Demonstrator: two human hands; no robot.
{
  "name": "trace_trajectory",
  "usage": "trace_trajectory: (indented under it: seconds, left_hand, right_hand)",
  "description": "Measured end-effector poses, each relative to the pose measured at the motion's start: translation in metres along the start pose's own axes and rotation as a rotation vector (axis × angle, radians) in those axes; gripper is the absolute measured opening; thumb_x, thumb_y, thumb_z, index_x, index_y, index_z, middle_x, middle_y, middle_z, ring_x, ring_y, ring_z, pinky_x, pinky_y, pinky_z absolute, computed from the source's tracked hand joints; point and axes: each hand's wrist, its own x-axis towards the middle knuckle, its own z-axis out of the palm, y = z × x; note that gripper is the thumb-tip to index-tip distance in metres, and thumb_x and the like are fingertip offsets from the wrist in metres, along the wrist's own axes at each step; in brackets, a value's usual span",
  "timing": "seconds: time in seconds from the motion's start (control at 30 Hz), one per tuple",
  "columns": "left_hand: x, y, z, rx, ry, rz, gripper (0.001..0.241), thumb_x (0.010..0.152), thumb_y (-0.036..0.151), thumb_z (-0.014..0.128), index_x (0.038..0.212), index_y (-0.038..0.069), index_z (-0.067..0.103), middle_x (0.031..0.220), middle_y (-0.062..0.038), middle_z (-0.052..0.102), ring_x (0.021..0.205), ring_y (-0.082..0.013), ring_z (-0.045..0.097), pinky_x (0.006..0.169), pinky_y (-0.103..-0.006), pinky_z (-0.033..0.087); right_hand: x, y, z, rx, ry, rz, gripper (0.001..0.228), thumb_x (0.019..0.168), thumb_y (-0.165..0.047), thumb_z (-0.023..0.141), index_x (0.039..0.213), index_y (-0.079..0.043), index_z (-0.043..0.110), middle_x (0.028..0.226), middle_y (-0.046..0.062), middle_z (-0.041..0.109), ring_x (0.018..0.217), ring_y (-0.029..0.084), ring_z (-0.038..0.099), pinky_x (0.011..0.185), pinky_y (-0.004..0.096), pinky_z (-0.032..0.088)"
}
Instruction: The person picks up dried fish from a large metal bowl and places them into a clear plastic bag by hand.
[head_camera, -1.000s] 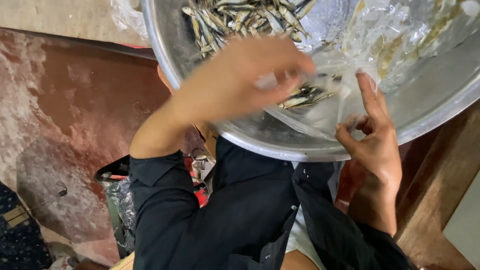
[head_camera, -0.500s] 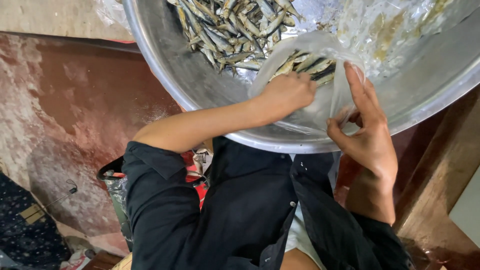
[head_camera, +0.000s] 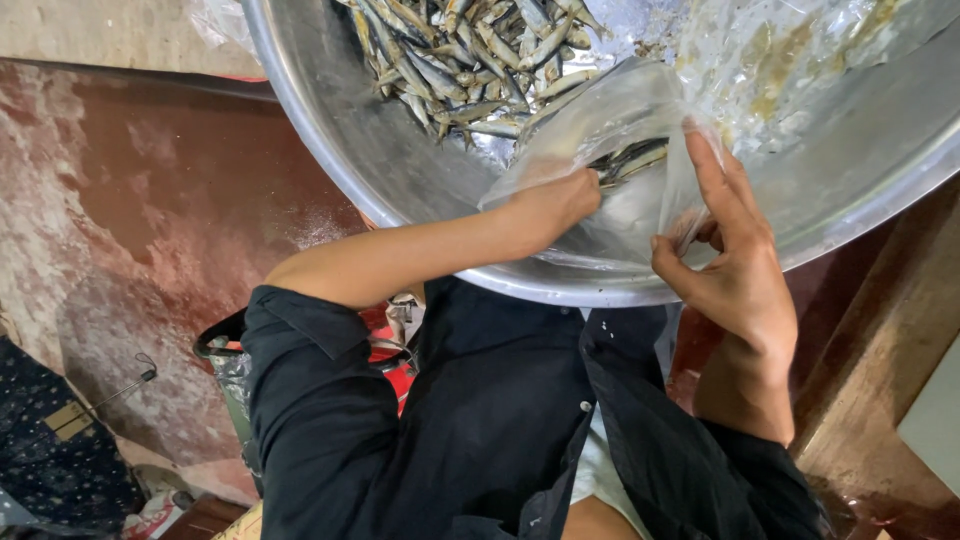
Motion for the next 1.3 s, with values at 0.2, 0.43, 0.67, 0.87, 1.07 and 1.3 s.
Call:
trace_trajectory:
  seconds: [0.2, 0.43, 0.67, 0.87, 1.07, 1.3]
  left_hand:
    - [0.011, -0.002, -0.021, -0.310, -0.049, -0.265, 0.017, 0.064, -0.008, 0.055, 0.073, 0.006, 0.060, 0.063, -0.010, 0.056, 0.055, -0.0209, 0.053, 0.040, -0.0263, 0.042]
    - [-0.004, -0.020, -0.007, -0.810, 0.083, 0.007, 0.036, 0.064, -0.015, 0.061, 0.051, 0.015, 0.046, 0.057, 0.000, 0.054, 0.059, -0.0169, 0.054, 0.078, -0.0279, 0.040]
    - [-0.045, -0.048, -0.074, -0.933, -0.172, 0.036, 0.008, 0.080, 0.007, 0.056, 0.079, 0.005, 0.063, 0.090, -0.008, 0.059, 0.085, -0.0301, 0.055, 0.068, -0.0503, 0.048]
    - [-0.047, -0.024, -0.041, -0.851, -0.215, -0.066, 0.011, 0.072, -0.002, 0.060, 0.067, 0.008, 0.063, 0.060, -0.003, 0.064, 0.063, -0.0269, 0.063, 0.052, -0.0373, 0.052]
    - [-0.053, -0.046, -0.062, -0.860, -0.250, -0.141, 0.015, 0.071, -0.003, 0.058, 0.067, 0.009, 0.067, 0.064, -0.007, 0.065, 0.068, -0.0329, 0.063, 0.045, -0.0433, 0.051]
    - [-0.028, -0.054, -0.022, -1.349, -0.189, -0.266, 0.010, 0.080, 0.001, 0.038, 0.074, 0.009, 0.037, 0.076, -0.001, 0.038, 0.062, -0.0171, 0.040, 0.048, -0.0322, 0.033]
  right_hand:
    - [0.001, -0.002, 0.001, -0.020, 0.001, 0.019, 0.075, 0.076, 0.012, 0.055, 0.141, -0.007, 0.024, 0.149, 0.020, 0.023, 0.055, 0.007, 0.045, 0.065, 0.022, 0.042]
    - [0.001, 0.000, 0.003, -0.039, 0.012, 0.051, 0.075, 0.075, 0.009, 0.057, 0.141, -0.008, 0.026, 0.149, 0.024, 0.020, 0.056, 0.009, 0.042, 0.068, 0.023, 0.042]
    - [0.001, 0.004, -0.002, -0.090, 0.009, -0.015, 0.079, 0.076, 0.009, 0.058, 0.143, -0.010, 0.021, 0.149, 0.024, 0.023, 0.051, 0.007, 0.030, 0.055, 0.019, 0.033]
    - [0.000, 0.011, 0.001, 0.033, -0.006, -0.092, 0.074, 0.081, 0.011, 0.057, 0.143, -0.009, 0.021, 0.152, 0.019, 0.018, 0.061, 0.009, 0.043, 0.062, 0.020, 0.041]
    - [0.002, 0.004, 0.001, 0.009, -0.011, -0.092, 0.075, 0.080, 0.013, 0.056, 0.143, -0.008, 0.020, 0.152, 0.018, 0.019, 0.073, 0.008, 0.044, 0.064, 0.020, 0.039]
    - [0.003, 0.002, 0.005, 0.012, 0.003, -0.122, 0.072, 0.081, 0.015, 0.053, 0.142, -0.008, 0.023, 0.152, 0.018, 0.021, 0.074, 0.007, 0.041, 0.059, 0.019, 0.034]
